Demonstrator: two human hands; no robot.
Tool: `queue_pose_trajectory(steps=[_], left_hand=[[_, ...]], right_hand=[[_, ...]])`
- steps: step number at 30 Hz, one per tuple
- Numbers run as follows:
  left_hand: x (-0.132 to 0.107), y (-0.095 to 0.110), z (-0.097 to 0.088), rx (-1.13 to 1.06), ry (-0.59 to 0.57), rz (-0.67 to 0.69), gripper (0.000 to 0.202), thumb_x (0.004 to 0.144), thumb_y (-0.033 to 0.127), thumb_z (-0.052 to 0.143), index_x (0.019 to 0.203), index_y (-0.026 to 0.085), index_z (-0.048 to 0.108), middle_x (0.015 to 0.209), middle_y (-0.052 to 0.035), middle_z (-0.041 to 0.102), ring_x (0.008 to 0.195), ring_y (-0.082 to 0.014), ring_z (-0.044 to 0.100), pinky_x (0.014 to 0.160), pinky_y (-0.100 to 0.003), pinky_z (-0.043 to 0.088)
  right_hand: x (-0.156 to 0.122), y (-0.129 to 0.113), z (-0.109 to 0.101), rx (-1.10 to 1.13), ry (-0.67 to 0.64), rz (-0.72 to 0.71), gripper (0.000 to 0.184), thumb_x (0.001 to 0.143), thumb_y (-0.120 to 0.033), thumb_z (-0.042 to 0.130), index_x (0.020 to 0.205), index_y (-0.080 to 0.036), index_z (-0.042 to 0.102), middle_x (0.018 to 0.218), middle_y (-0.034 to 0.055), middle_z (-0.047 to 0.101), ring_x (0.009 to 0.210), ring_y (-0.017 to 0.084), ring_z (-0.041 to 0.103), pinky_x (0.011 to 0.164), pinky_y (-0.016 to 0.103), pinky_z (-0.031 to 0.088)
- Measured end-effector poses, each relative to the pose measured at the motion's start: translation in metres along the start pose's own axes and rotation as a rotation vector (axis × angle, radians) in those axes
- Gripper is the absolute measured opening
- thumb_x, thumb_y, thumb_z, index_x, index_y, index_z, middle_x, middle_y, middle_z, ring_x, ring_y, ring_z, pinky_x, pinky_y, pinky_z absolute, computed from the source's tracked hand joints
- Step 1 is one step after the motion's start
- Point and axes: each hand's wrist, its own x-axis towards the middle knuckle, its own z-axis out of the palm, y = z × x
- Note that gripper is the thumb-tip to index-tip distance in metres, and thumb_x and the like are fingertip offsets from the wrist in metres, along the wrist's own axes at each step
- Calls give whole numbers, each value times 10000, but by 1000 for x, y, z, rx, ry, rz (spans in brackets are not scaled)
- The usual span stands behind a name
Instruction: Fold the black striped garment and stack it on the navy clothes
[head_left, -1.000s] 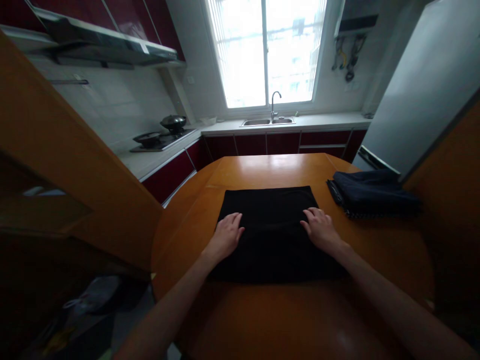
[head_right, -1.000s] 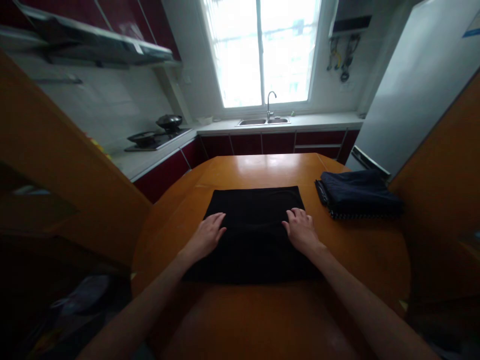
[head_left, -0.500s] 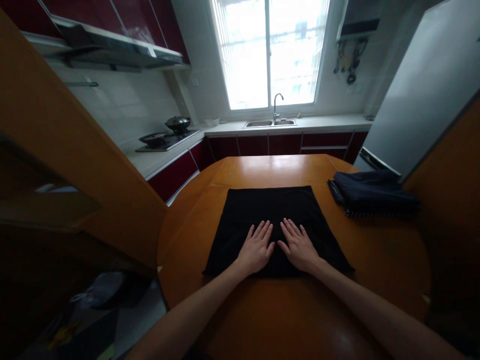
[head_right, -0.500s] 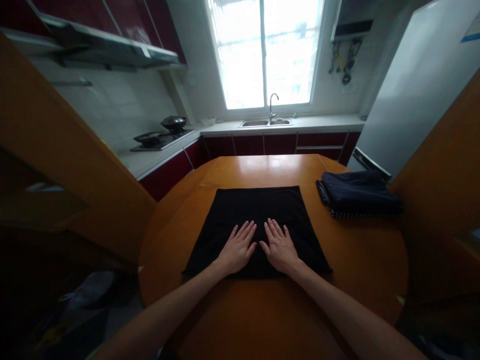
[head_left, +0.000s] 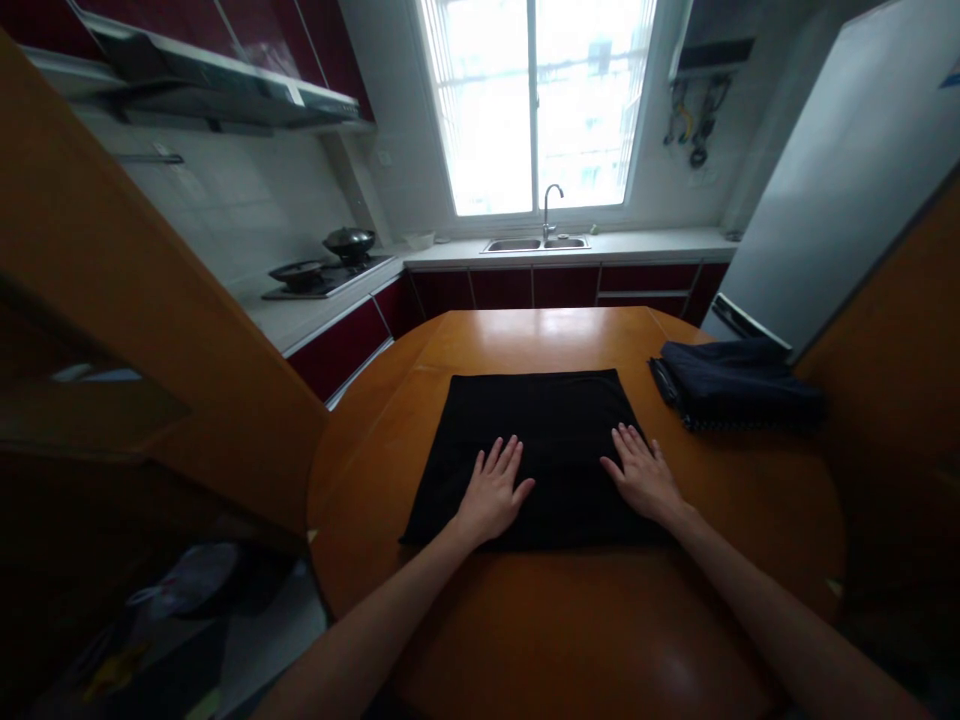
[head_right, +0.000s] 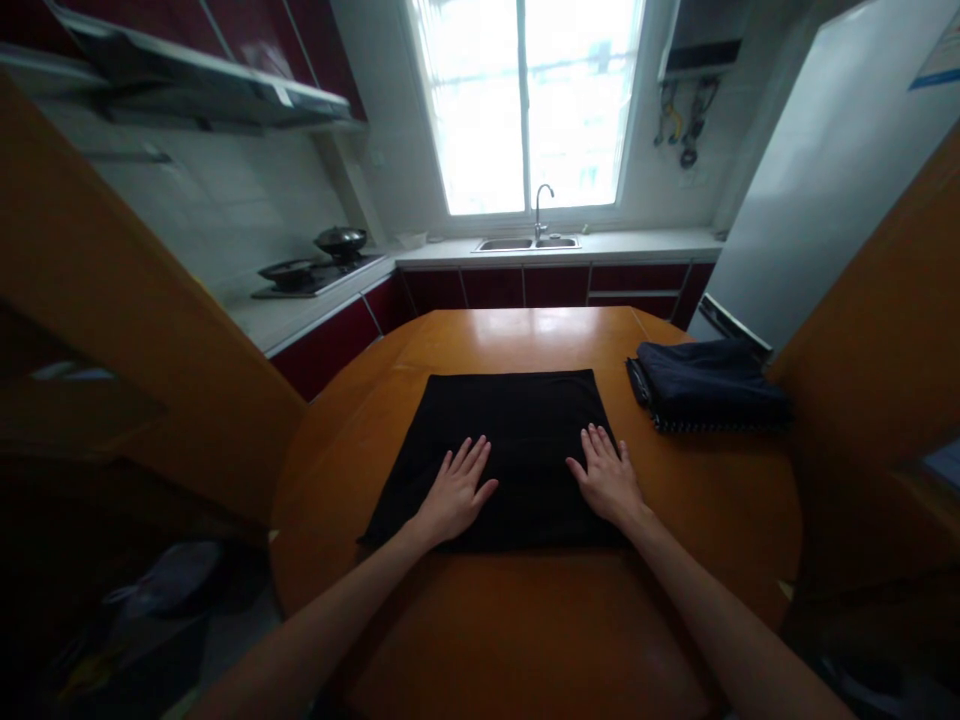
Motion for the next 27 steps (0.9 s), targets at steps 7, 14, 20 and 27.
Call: queue_pose_trajectory(steps=[7, 14, 20, 27], left_hand=[[-26, -71, 0, 73, 7, -231, 649, 1040, 507, 242, 1562, 125, 301, 1633, -127, 211, 1518, -285, 192, 1201, -546, 201], [-40, -60, -15, 118, 180, -214, 549, 1049, 360, 227, 1508, 127, 417, 1574, -153, 367, 1487, -315, 282, 1171, -620, 227], [-68, -5, -13, 78, 103, 134, 588, 1046, 503, 301, 1577, 253, 269, 1640, -47, 246, 1518, -256, 204, 1201, -527, 252], [-100, -32, -6, 119, 108, 43, 628, 1030, 521, 352, 1582, 235, 258, 1624, -72, 285, 1498, -269, 263, 1188, -521, 281]], right_hand=[[2, 12, -1, 26, 8, 17, 686, 1003, -526, 269, 1563, -130, 307, 1643, 103, 233, 1522, 261, 177, 1218, 530, 141], [-13, -7, -23, 1, 268, -23, 609, 1021, -384, 254, 1531, -66, 352, 1611, 170, 296, 1512, 298, 205, 1199, 598, 115], [-66, -55, -16, 18, 198, -371, 571, 1020, -388, 313, 1556, -191, 338, 1643, 71, 237, 1523, 235, 180, 1216, 506, 178], [-94, -14, -7, 0, 145, -237, 672, 992, -568, 353, 1525, -161, 403, 1609, 122, 314, 1494, 273, 273, 1207, 499, 225]])
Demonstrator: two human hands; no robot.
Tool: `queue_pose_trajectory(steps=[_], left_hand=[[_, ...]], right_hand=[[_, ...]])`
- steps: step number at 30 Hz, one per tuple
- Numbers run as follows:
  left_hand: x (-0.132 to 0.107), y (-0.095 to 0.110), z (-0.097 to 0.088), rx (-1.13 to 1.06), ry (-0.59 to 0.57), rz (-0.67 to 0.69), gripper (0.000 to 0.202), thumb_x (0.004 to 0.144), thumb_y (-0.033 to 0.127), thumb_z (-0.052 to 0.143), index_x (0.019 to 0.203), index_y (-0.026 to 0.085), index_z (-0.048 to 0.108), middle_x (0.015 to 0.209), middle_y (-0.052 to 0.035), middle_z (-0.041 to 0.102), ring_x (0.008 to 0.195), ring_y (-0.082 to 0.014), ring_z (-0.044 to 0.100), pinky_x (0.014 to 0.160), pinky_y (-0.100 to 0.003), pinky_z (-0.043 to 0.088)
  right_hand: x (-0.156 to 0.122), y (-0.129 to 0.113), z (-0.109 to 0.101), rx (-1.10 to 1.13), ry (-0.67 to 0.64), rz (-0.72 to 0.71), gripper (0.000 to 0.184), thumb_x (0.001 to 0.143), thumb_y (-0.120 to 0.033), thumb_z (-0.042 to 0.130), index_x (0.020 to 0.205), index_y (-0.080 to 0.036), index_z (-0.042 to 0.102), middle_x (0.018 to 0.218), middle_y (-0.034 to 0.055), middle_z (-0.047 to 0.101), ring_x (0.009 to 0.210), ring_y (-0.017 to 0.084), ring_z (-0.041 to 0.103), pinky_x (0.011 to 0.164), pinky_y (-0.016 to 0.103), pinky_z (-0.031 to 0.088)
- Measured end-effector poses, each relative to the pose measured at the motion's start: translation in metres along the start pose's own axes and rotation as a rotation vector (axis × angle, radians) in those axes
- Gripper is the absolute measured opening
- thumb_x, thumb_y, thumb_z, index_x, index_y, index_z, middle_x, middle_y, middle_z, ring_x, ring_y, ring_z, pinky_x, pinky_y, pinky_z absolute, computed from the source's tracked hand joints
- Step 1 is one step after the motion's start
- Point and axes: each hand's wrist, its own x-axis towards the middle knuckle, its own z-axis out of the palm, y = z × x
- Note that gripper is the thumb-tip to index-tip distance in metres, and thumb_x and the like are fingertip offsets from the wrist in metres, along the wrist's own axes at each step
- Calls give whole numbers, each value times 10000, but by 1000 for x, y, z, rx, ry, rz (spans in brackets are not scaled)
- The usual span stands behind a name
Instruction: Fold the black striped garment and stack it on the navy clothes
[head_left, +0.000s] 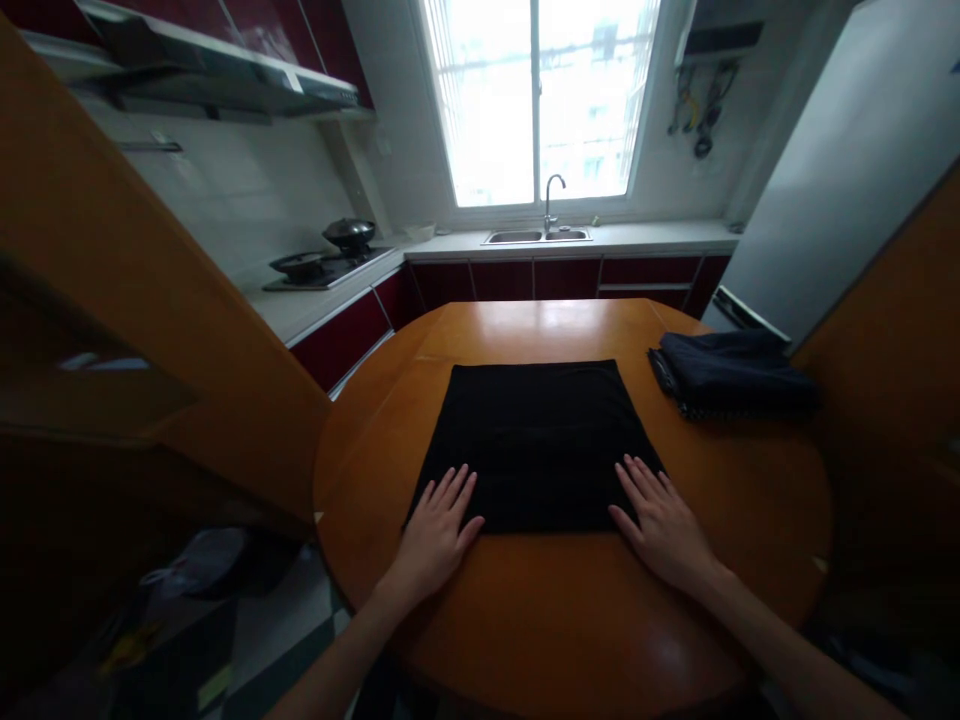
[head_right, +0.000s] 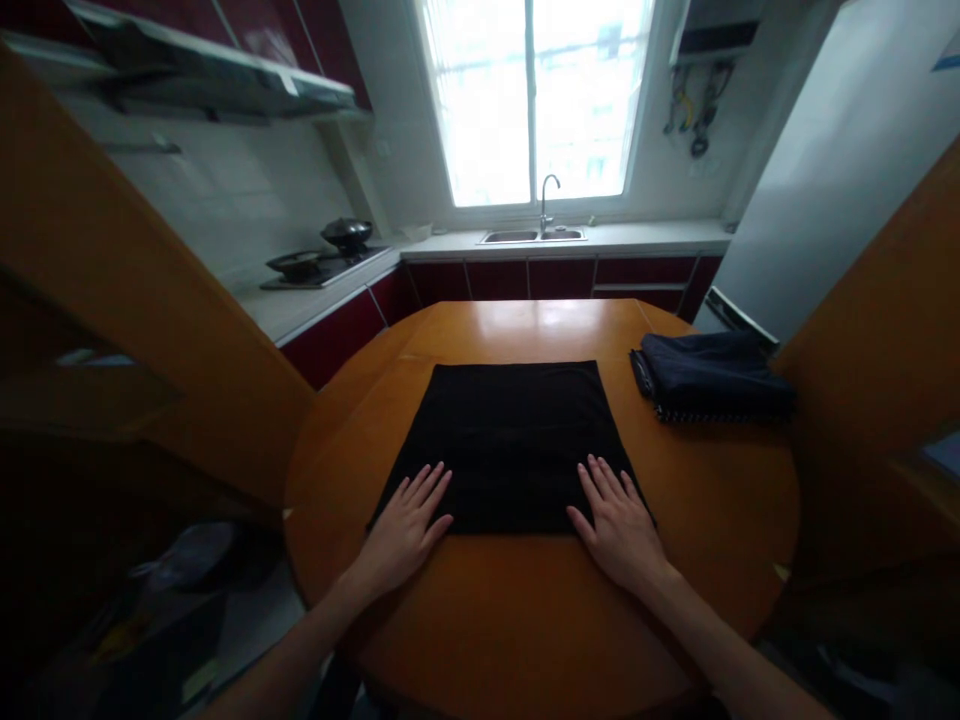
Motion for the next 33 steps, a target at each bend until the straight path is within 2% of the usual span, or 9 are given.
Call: queue_pose_trajectory(steps=[6, 10, 15, 19, 21, 24, 29, 33], left_hand=[[-39, -27, 10, 27, 69, -124, 650, 1030, 490, 337, 1588, 175, 232, 1597, -110, 338, 1479, -265, 312, 1170, -499, 321], [-55, -40, 18, -24, 115, -189, 663, 1007, 486, 334, 1567, 135, 279, 1562, -153, 393, 1445, -290, 376, 1158, -514, 338], [-57, -47, 14, -175, 214, -321, 614, 968, 526, 369, 1441, 142, 450, 1428, -158, 542, 1336, -311, 503, 1112, -507, 404], [-56, -49, 5, -240, 309, -414, 514, 930, 582, 382, 1152, 184, 621, 1168, -134, 644, 1122, -329, 594, 1013, -513, 462], [-56, -52, 2, -251, 340, -438, 486, 920, 593, 382, 1006, 195, 646, 1073, -130, 648, 1032, -327, 607, 968, -509, 473], [-56, -56, 2, -255, 343, -453, 446, 921, 572, 395, 913, 205, 649, 1035, -120, 641, 995, -316, 604, 955, -497, 464], [-57, -54, 1, -280, 318, -481, 393, 937, 501, 416, 910, 197, 665, 1080, -110, 643, 1036, -298, 586, 959, -473, 460], [-57, -47, -4, -284, 299, -512, 343, 927, 458, 444, 875, 204, 668, 1099, -101, 643, 1040, -290, 581, 940, -452, 470]], right_hand=[[-33, 24, -7, -13, 13, 151, 741, 994, -603, 300, 1561, -126, 316, 1603, 130, 328, 1494, 268, 273, 1211, 492, 234], [-48, 36, -6, 41, 79, 274, 709, 1014, -546, 239, 1550, -91, 329, 1579, 168, 367, 1486, 290, 288, 1211, 527, 214], [-50, 45, -15, 374, 304, 474, 638, 1032, -477, 203, 1501, -102, 417, 1531, 179, 443, 1438, 276, 383, 1167, 501, 327], [-48, 49, -25, 554, 499, 595, 570, 1018, -487, 264, 1277, -123, 617, 1330, 195, 613, 1245, 284, 561, 1085, 468, 419], [-48, 51, -28, 575, 526, 594, 512, 1005, -489, 311, 1092, -144, 678, 1177, 183, 668, 1111, 283, 610, 1014, 450, 459], [-49, 51, -29, 528, 472, 533, 437, 975, -505, 402, 895, -181, 684, 992, 143, 677, 977, 278, 608, 916, 429, 480], [-53, 49, -24, 401, 305, 354, 331, 928, -498, 527, 854, -218, 688, 945, 97, 646, 950, 273, 561, 871, 414, 460], [-55, 53, -18, 320, 273, 301, 251, 910, -425, 532, 801, -231, 650, 919, 87, 639, 914, 274, 551, 835, 414, 452]])
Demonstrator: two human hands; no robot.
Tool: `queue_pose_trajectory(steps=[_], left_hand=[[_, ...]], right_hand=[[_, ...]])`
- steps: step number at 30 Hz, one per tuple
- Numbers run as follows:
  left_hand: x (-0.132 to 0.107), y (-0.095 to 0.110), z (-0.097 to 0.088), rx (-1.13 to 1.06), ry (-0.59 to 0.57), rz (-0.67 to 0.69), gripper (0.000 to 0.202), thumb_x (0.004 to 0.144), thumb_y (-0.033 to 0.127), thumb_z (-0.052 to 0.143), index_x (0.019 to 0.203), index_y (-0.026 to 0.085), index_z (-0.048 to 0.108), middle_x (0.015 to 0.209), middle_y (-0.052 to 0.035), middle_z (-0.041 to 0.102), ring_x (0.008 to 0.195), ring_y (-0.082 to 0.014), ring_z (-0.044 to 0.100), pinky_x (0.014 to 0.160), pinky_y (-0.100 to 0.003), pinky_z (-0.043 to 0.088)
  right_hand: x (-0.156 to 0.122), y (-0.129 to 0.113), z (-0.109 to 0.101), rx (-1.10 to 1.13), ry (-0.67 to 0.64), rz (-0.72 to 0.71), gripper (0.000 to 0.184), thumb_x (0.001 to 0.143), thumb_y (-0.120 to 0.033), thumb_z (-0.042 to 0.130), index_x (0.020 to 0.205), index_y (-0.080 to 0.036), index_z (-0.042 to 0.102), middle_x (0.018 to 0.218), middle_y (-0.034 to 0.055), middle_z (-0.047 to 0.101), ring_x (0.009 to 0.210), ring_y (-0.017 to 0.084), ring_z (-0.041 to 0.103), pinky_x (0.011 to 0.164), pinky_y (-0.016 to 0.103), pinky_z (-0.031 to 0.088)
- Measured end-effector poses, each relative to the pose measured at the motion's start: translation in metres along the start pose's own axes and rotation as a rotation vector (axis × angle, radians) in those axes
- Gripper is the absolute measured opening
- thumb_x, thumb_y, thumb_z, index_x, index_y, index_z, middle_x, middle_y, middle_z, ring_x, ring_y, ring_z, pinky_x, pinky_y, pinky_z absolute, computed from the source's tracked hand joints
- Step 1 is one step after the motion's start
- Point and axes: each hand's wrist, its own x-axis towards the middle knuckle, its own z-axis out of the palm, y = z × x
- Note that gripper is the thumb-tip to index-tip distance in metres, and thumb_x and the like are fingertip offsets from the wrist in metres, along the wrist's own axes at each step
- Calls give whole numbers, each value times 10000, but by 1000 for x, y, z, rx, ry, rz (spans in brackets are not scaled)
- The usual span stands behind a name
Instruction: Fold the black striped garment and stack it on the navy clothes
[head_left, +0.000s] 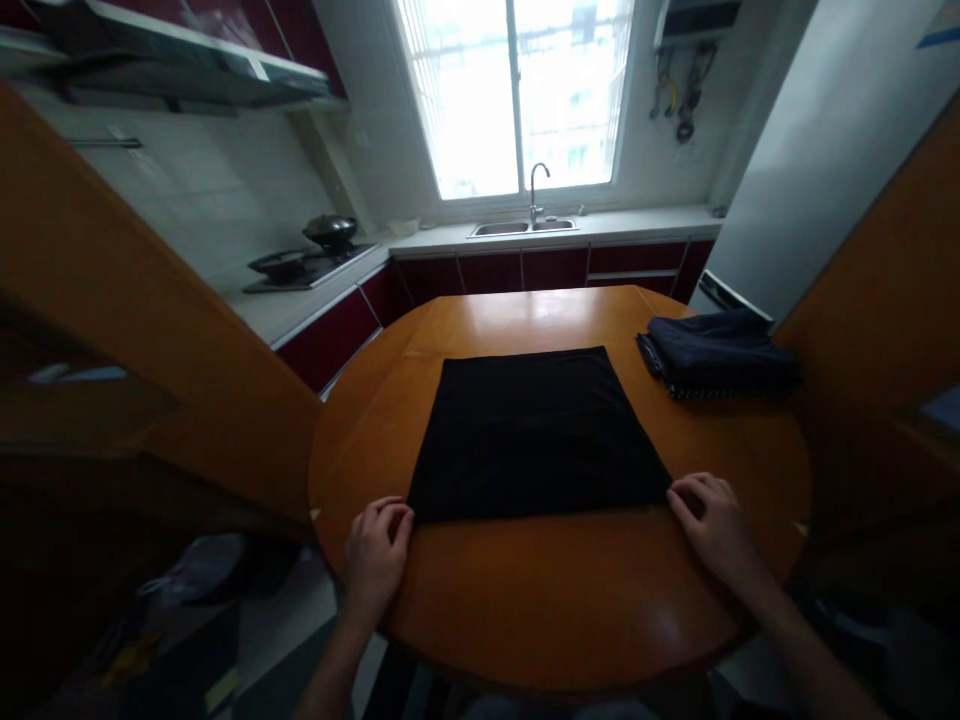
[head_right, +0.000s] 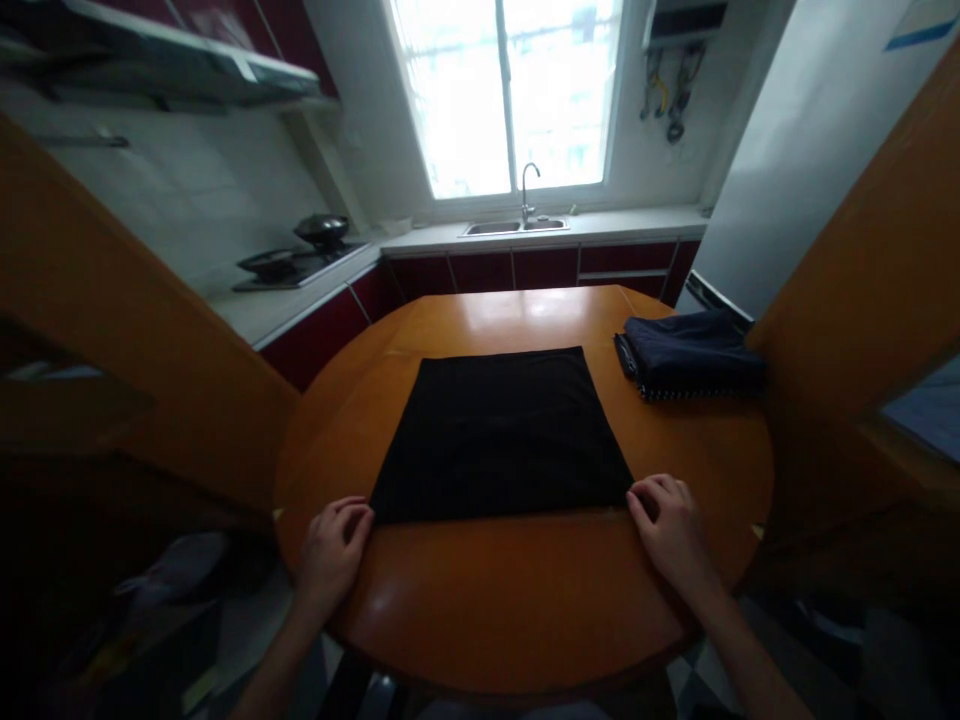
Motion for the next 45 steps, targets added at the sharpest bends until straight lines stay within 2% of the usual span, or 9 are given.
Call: queue_pose_trajectory(steps=[5, 12, 16, 19, 24, 28, 32, 39, 45], left_hand=[[-3, 9, -2, 37, 23, -11, 313, 920, 431, 443, 853, 209, 654, 1098, -103, 635, 1022, -291, 577, 933, -448, 474], [-2, 5, 0, 83, 58, -27, 262, 909, 385, 447, 845, 204, 625, 1114, -114, 620, 1032, -302, 579, 948, -472, 484], [17, 24, 2, 29, 128, 41, 316, 945, 367, 417, 1082, 162, 614, 1207, -146, 608, 1157, -301, 566, 1038, -484, 455], [43, 65, 13, -3, 24, 191, 386, 1002, 328, 341, 1261, 161, 574, 1388, -129, 555, 1336, -259, 477, 1149, -466, 363], [84, 144, 65, 107, -301, 462, 497, 1018, 274, 285, 1473, 147, 438, 1574, -110, 389, 1478, -250, 305, 1196, -502, 265], [95, 165, 104, 177, -360, 573, 545, 1015, 274, 283, 1540, 151, 356, 1595, -115, 346, 1499, -280, 253, 1193, -543, 234], [94, 156, 112, 196, -300, 654, 549, 1033, 315, 272, 1564, 185, 314, 1610, -82, 320, 1512, -264, 216, 1210, -533, 189], [95, 154, 106, 202, -330, 666, 541, 1035, 315, 281, 1563, 198, 313, 1619, -60, 300, 1517, -263, 198, 1202, -528, 214], [96, 154, 107, 185, -312, 648, 531, 1040, 335, 291, 1551, 199, 339, 1611, -72, 319, 1509, -257, 230, 1210, -515, 207]], right_hand=[[0, 1, 1, -42, 9, -23, 192, 876, -369, 520, 773, -233, 607, 923, 91, 638, 918, 278, 553, 842, 424, 451], [-3, -1, -3, -37, -14, -13, 191, 849, -332, 503, 697, -243, 577, 963, 86, 650, 945, 279, 559, 857, 437, 456], [7, -6, -2, 16, 117, 46, 185, 873, -351, 483, 758, -234, 567, 973, 109, 647, 945, 283, 574, 868, 453, 472], [29, -35, 6, 2, 169, 21, 255, 912, -360, 442, 929, -190, 630, 1057, 150, 646, 1033, 302, 574, 942, 473, 464], [72, -126, 44, -90, -121, -199, 479, 922, -234, 377, 1336, -88, 570, 1443, 171, 524, 1381, 284, 416, 1153, 442, 324], [93, -163, 85, -206, -362, -307, 613, 897, -146, 342, 1496, -28, 401, 1591, 163, 350, 1495, 282, 253, 1205, 479, 209], [96, -156, 107, -243, -398, -326, 588, 968, -209, 290, 1520, -20, 359, 1608, 170, 293, 1509, 279, 220, 1218, 499, 143], [91, -150, 112, -236, -372, -317, 579, 1009, -274, 244, 1537, -58, 346, 1625, 146, 246, 1523, 252, 175, 1230, 489, 86], [94, -122, 109, -239, -376, -142, 694, 1012, -496, 296, 1559, -68, 295, 1625, 158, 242, 1519, 269, 191, 1223, 481, 138]])
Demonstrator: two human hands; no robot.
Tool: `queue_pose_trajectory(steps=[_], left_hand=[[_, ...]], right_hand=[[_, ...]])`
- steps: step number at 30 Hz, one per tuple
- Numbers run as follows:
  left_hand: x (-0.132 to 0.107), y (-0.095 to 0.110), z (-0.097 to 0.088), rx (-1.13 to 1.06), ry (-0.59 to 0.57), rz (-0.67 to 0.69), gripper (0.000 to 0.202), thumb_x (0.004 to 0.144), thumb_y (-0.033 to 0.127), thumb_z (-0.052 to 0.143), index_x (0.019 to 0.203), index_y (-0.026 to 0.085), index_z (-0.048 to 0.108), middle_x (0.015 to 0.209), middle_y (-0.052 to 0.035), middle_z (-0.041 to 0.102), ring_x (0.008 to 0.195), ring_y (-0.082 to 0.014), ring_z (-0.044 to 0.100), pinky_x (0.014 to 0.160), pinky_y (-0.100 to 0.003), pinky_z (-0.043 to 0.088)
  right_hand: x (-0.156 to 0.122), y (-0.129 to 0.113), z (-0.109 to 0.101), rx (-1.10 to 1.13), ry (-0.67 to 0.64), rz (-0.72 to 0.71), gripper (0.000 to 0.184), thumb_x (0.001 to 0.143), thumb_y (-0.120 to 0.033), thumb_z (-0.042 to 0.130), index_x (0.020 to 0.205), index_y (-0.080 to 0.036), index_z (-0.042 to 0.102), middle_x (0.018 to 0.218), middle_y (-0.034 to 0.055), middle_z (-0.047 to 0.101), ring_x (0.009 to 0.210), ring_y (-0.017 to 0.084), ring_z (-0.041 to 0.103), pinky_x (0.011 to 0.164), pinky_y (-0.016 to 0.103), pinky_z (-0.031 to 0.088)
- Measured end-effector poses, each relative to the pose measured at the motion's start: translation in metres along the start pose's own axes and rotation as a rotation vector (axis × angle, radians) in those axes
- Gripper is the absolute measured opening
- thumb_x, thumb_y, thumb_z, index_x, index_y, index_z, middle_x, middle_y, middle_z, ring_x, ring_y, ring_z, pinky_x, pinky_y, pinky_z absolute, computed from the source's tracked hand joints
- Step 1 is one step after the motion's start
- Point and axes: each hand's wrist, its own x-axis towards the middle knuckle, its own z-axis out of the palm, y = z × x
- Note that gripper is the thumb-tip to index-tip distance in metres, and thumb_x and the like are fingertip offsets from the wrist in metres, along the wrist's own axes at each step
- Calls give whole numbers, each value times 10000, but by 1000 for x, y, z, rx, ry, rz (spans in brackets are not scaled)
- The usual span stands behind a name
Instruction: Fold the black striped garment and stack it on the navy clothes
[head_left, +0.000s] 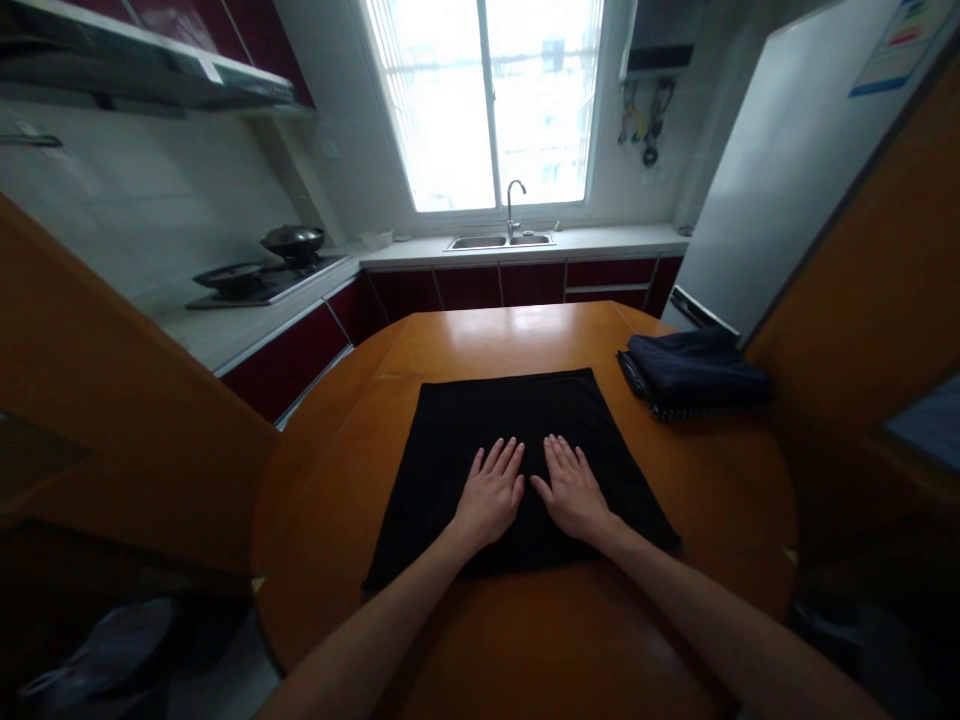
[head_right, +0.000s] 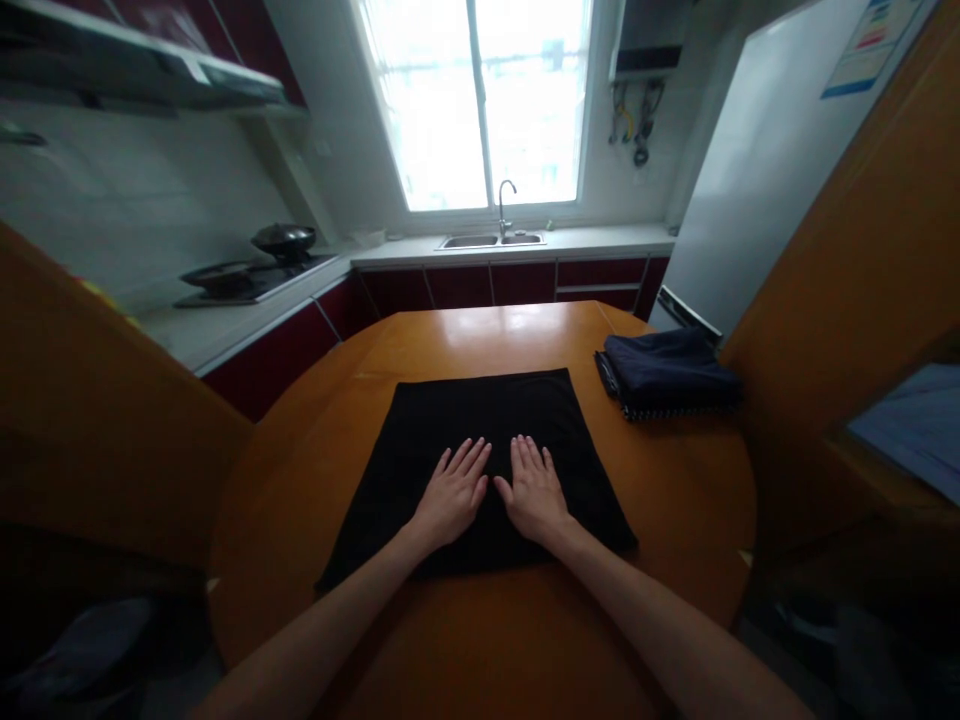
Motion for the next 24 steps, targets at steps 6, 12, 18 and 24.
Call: queue_pose_trajectory(steps=[6, 12, 18, 24], left_hand=[[1, -1, -1, -18, -19, -28, 528, 1044, 347, 300, 1561, 243, 312, 1616, -44, 316, 1503, -247, 248, 1214, -504, 200], [1, -4, -4, -64, -57, -12, 524, 1049, 432, 330, 1566, 374, 264, 1628, 12, 283, 1506, -275, 238, 1184, -547, 251], [0, 1, -6, -48, -48, 1, 537, 1044, 395, 347, 1564, 269, 304, 1623, 0, 288, 1514, -290, 199, 1188, -562, 247], [1, 5, -10, -36, -75, -10, 521, 1044, 360, 343, 1546, 221, 342, 1626, -25, 276, 1516, -292, 194, 1199, -561, 233]], right_hand=[[-6, 57, -12, -69, -23, 146, 718, 1011, -542, 241, 1553, -78, 314, 1633, 148, 237, 1524, 262, 169, 1224, 489, 108], [-2, 48, -20, -109, 129, 182, 656, 1016, -414, 266, 1504, 11, 371, 1594, 228, 296, 1512, 322, 193, 1203, 555, 134], [-8, 8, -19, 34, 176, -109, 599, 1026, -367, 266, 1564, -106, 296, 1633, 111, 257, 1528, 232, 159, 1222, 483, 182], [-17, -3, -5, 15, -22, -182, 622, 1005, -418, 379, 1539, -98, 356, 1629, 129, 249, 1525, 253, 171, 1229, 501, 164]])
